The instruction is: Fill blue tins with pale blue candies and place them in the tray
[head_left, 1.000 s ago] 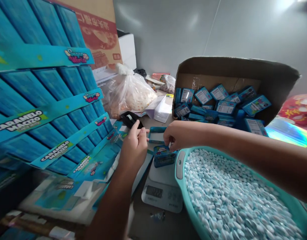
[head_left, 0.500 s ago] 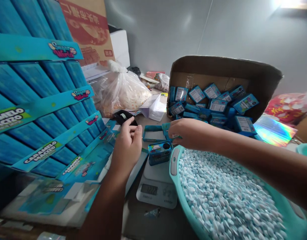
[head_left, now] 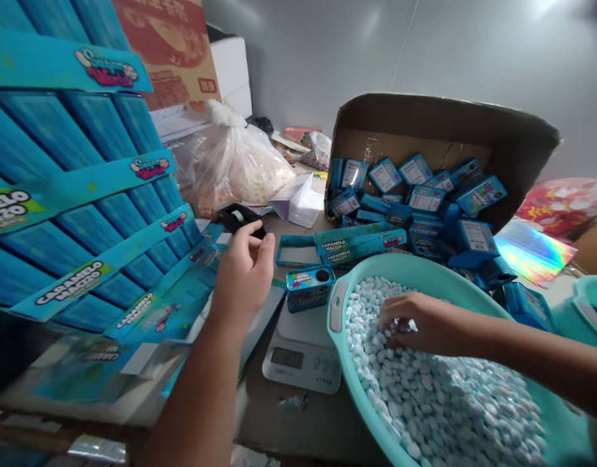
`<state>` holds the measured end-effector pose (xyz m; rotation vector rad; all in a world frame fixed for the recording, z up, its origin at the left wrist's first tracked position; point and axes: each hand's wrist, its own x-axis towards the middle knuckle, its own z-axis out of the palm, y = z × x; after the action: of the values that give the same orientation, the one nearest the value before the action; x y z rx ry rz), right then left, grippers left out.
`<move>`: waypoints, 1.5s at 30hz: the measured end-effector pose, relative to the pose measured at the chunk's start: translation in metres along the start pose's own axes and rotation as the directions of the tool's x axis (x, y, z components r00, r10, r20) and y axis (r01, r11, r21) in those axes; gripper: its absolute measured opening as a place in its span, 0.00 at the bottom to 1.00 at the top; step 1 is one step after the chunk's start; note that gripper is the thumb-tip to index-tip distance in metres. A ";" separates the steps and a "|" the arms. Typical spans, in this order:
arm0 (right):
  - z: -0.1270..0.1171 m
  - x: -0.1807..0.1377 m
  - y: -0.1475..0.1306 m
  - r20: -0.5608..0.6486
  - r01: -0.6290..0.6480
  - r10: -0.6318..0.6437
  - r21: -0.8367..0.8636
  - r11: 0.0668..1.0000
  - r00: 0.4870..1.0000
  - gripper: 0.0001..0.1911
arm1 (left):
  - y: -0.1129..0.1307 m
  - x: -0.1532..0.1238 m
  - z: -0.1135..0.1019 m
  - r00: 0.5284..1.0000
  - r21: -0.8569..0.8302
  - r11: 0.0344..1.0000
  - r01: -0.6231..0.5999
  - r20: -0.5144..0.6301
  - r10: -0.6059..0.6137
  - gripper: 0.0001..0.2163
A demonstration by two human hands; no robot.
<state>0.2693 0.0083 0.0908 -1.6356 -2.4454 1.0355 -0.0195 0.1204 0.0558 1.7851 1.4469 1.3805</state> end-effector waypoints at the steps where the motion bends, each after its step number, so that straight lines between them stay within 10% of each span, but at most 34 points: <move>1: -0.003 -0.001 0.001 0.017 -0.021 0.021 0.005 1.000 1.000 0.05 | 0.000 0.000 0.000 1.000 0.015 1.000 -0.001 0.000 0.001 0.24; 6: -0.027 0.006 -0.009 -0.001 -0.085 0.085 -0.099 0.991 0.996 0.04 | 0.002 0.000 0.001 0.999 0.073 0.997 -0.003 0.032 0.001 0.22; 17: -0.073 0.064 -0.064 -0.095 0.167 -0.196 -0.246 0.955 0.976 0.04 | -0.001 0.003 -0.003 0.999 0.087 0.996 0.001 0.034 -0.004 0.29; 30: -0.067 0.117 -0.080 0.034 0.296 -0.307 -0.378 0.877 0.951 0.10 | -0.001 0.001 -0.002 0.991 0.133 0.990 -0.038 0.130 0.021 0.26; 39: -0.078 0.100 -0.081 -0.063 0.147 -0.194 -0.444 0.884 0.979 0.07 | 0.000 0.002 -0.002 0.983 0.082 0.997 -0.010 0.181 -0.005 0.25; 45: -0.074 0.095 -0.054 0.051 -0.042 0.083 -0.547 0.836 0.995 0.12 | 0.012 -0.006 -0.004 0.788 -0.015 0.999 0.044 0.615 -0.025 0.23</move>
<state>0.2104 0.1122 0.1459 -1.8441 -2.9451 0.4052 -0.0177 0.1102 0.0648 1.9258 1.0780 0.6726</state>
